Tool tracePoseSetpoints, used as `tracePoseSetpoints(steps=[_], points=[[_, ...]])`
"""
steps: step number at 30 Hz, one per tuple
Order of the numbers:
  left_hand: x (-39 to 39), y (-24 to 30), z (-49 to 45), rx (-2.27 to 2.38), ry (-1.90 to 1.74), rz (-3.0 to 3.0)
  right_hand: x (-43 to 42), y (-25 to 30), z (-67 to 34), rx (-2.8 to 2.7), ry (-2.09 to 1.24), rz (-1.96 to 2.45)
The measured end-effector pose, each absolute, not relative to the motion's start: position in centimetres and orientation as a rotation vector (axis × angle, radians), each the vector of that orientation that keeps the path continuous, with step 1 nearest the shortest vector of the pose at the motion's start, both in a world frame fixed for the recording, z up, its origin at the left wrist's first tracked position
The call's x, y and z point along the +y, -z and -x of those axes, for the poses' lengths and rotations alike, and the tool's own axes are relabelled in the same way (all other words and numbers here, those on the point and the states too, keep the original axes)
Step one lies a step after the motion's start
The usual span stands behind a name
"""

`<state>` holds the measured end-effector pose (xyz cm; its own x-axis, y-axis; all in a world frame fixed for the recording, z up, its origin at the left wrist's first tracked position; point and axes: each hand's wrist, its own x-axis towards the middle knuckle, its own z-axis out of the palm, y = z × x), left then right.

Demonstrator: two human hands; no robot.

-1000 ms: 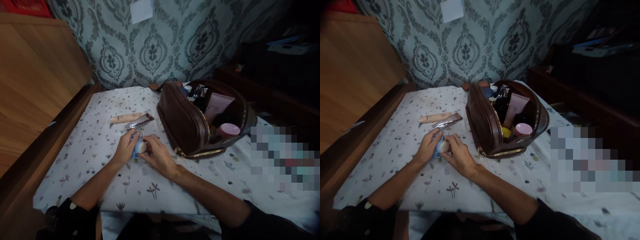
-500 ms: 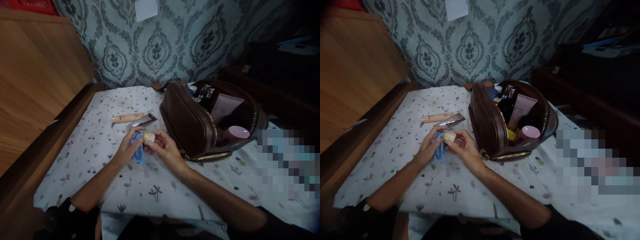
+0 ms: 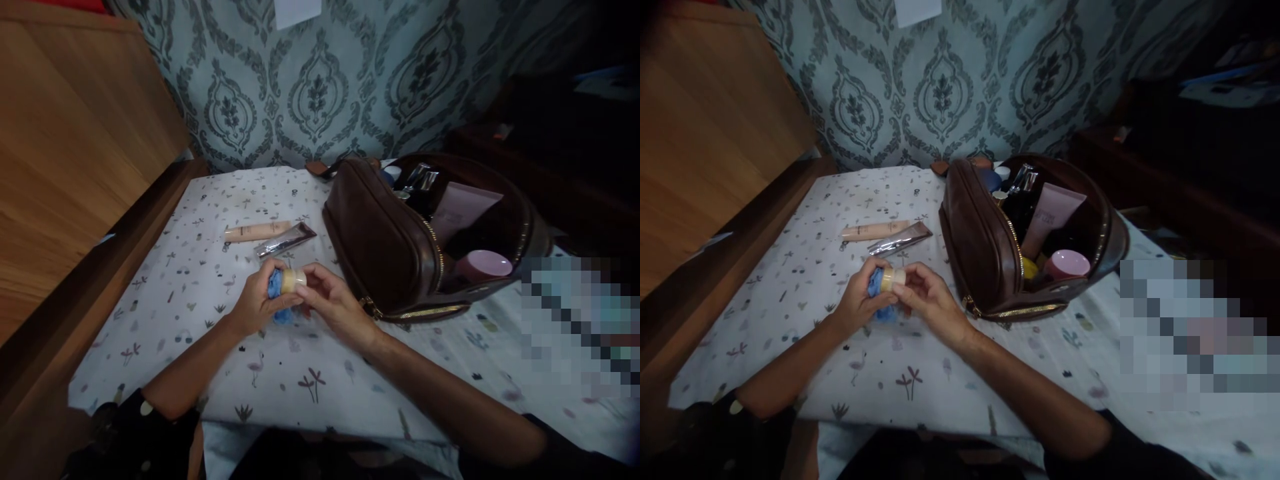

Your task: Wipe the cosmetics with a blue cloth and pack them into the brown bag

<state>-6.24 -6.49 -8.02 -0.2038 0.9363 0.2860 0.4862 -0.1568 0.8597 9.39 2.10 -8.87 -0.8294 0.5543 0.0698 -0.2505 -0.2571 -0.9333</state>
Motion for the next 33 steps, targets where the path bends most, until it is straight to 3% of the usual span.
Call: tracePoseSetpoints(steps=[7,14,18,33], points=[[-6.69,7.93,6.3,1.656,-1.372,-1.663,2.02,8.75,-9.49,-1.58,-2.027,0.415],[-6.98,7.78,6.36,1.713,-1.207,-1.898,2.01,9.22,-9.28,-1.323,-2.431,0.438],[-7.18,7.39,6.51,1.664,-1.178,-2.116,2.33,9.01,-9.31,-1.279,-2.498,0.408],[-7.34,7.37,6.75,1.685,-1.254,-1.951,2.41,8.67,-9.7,-1.477,-2.142,0.327]])
